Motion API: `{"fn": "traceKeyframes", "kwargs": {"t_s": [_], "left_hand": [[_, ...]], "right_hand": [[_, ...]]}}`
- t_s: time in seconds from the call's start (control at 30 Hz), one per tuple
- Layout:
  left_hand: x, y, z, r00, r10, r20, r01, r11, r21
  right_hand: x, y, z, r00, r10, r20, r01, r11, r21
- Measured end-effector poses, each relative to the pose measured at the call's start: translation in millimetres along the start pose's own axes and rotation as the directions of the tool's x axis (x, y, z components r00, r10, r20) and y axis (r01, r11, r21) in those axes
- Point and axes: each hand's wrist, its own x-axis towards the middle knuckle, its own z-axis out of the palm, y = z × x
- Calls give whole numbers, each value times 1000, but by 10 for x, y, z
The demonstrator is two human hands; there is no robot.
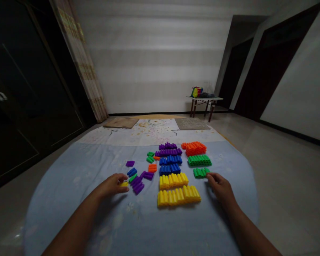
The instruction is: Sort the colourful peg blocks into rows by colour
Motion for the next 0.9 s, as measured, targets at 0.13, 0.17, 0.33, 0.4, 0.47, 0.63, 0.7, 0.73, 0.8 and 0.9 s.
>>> {"fn": "traceKeyframes", "kwargs": {"t_s": [0.13, 0.17, 0.33, 0.4, 0.47, 0.63, 0.7, 0.73, 0.8, 0.9], "left_hand": [[25, -75, 25, 999, -5, 37, 3, 1000, 30], [36, -94, 36, 999, -1, 44, 0, 1000, 28], [44, -131, 79, 999, 29, 25, -30, 998, 56], [18, -117, 85, 999, 41, 7, -41, 996, 77], [-7, -105, 84, 998, 54, -22, -52, 994, 97], [42, -156, 70, 976, 139, -168, -120, 985, 123], [104, -192, 64, 966, 171, -193, -159, 984, 75], [135, -207, 62, 964, 172, -201, -166, 985, 44], [184, -222, 61, 964, 129, -234, -133, 991, -3], [213, -213, 70, 956, -20, -292, 20, 1000, -3]], "right_hand": [[155, -160, -32, 999, -29, -29, 29, 1000, 4], [204, -205, -26, 999, -38, -37, 38, 999, 9], [393, -235, 57, 989, -78, -128, 84, 996, 35], [423, -129, 70, 977, -53, -206, 66, 996, 54], [434, 9, 57, 960, -8, -279, 31, 997, 77], [446, 228, -1, 941, 59, -332, -32, 996, 86], [455, 243, 3, 947, 47, -317, -26, 997, 70], [461, 243, 12, 950, 39, -309, -19, 998, 68], [474, 241, 35, 954, 29, -299, -8, 997, 71], [487, 234, 61, 956, 21, -294, -2, 998, 67]]}}
